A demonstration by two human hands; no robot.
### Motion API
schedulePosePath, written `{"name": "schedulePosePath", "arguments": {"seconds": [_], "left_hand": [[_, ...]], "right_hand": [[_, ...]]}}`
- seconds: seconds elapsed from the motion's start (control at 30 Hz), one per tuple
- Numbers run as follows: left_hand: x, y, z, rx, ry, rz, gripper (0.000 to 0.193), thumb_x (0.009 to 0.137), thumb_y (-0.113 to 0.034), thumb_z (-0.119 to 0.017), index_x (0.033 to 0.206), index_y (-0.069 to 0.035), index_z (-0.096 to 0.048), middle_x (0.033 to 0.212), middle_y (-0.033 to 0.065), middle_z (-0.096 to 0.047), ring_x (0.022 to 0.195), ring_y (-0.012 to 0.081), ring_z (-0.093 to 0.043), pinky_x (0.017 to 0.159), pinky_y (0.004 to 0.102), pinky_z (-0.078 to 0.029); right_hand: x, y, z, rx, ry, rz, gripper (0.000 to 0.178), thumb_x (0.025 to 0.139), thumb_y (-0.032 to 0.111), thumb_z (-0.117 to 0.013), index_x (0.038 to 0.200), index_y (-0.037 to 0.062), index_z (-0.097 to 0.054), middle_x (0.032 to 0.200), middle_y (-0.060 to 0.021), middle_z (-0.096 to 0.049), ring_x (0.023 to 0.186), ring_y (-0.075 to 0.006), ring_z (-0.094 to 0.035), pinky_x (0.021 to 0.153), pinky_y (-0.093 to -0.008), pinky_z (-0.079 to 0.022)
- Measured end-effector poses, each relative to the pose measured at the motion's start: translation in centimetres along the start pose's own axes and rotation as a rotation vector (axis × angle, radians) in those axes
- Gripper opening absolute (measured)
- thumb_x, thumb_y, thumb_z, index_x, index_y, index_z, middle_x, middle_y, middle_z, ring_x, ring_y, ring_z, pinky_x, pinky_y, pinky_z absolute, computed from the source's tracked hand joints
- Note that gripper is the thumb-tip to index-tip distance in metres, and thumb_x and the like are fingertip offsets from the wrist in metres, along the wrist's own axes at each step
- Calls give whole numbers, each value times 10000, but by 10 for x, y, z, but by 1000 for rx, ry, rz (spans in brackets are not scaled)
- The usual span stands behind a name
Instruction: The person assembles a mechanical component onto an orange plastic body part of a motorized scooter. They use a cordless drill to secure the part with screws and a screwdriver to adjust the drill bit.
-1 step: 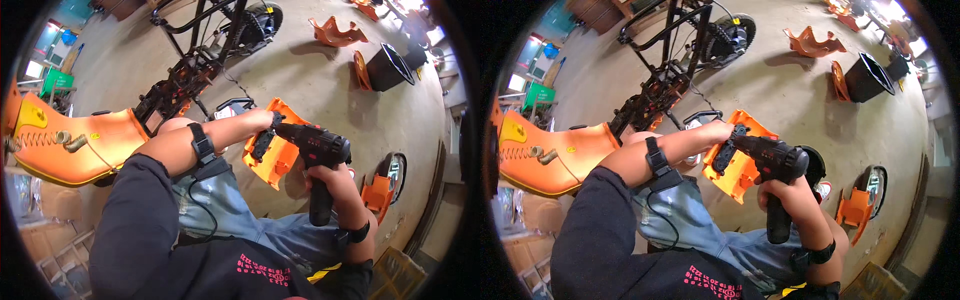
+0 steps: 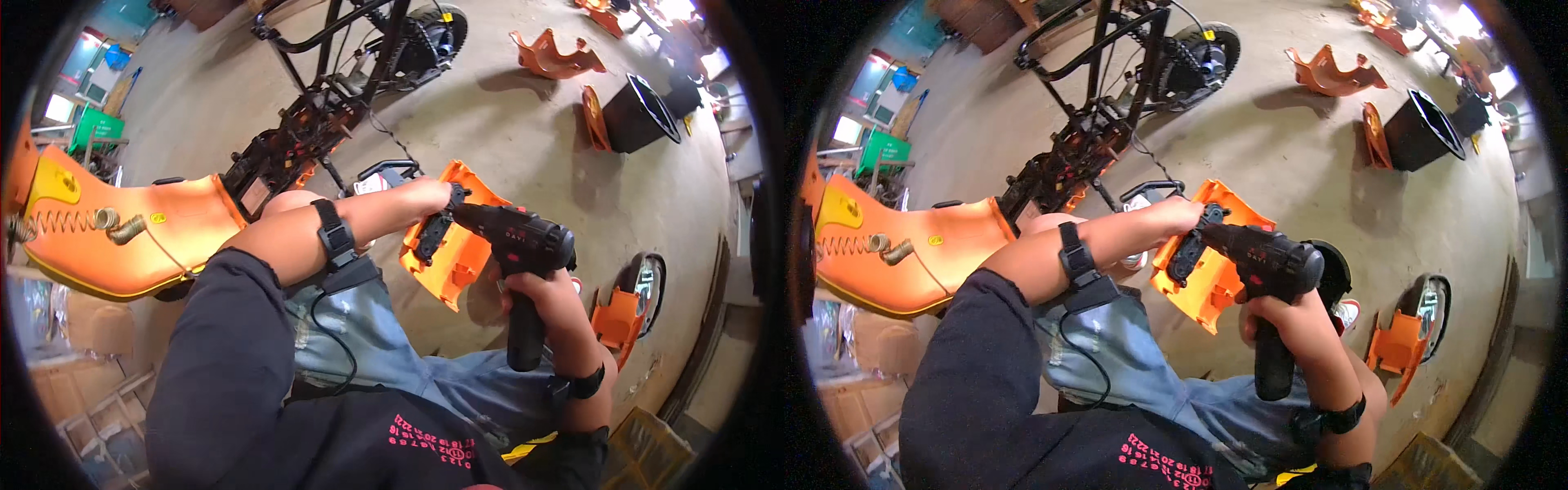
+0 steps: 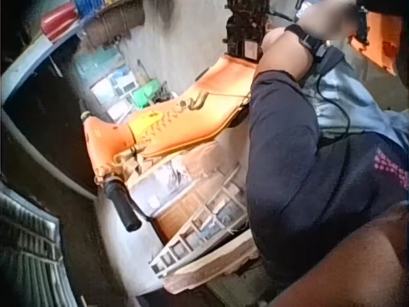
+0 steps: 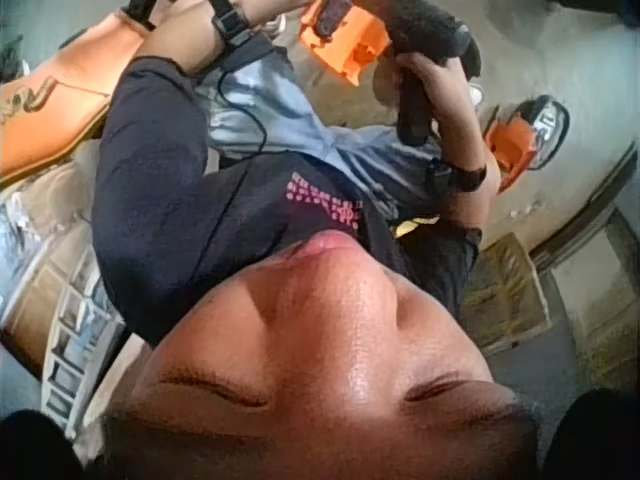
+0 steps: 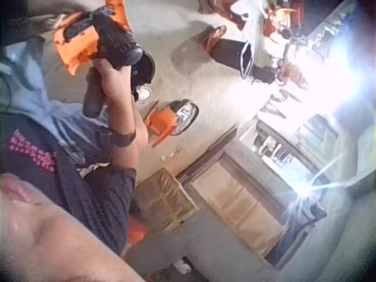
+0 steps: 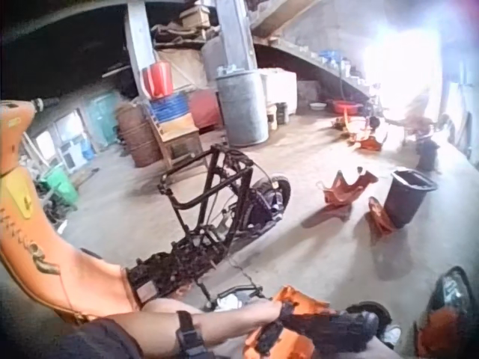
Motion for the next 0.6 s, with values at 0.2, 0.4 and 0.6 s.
{"name": "schedulePosePath", "arguments": {"seconds": [0.2, 0.4, 0.6], "left_hand": [[0, 0, 1, 9, -15, -13, 317, 858, -247, -642, 941, 57, -669, 856, 150, -704, 677, 224, -700, 579, 370, -576], [3, 2, 3, 20, -24, -18, 319, 855, -250, -649, 942, 56, -670, 857, 147, -706, 679, 223, -700, 578, 368, -576], [7, 7, 6, 40, -23, -17, 322, 851, -252, -655, 944, 55, -671, 858, 145, -707, 681, 222, -701, 577, 366, -576]], "right_hand": [[3, -11, 3, -46, 48, -28, 419, 748, 15, -581, 1165, 2, -546, 911, -108, -654, 611, -156, -605, 557, -299, -530], [0, -1, -6, -19, -17, 16, 217, 758, -39, -550, 974, -44, -556, 662, -94, -577, 530, -193, -576, 502, -318, -464], [2, -4, -2, -36, -3, -23, 230, 755, -42, -551, 983, -45, -570, 687, -96, -601, 522, -200, -587, 499, -325, -475]]}}
Point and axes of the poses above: each hand's wrist, its own x-axis towards the middle knuckle, its own z-axis out of the back of the hand, y = z × x, the point moved 6 cm from there along x, towards the middle knuckle
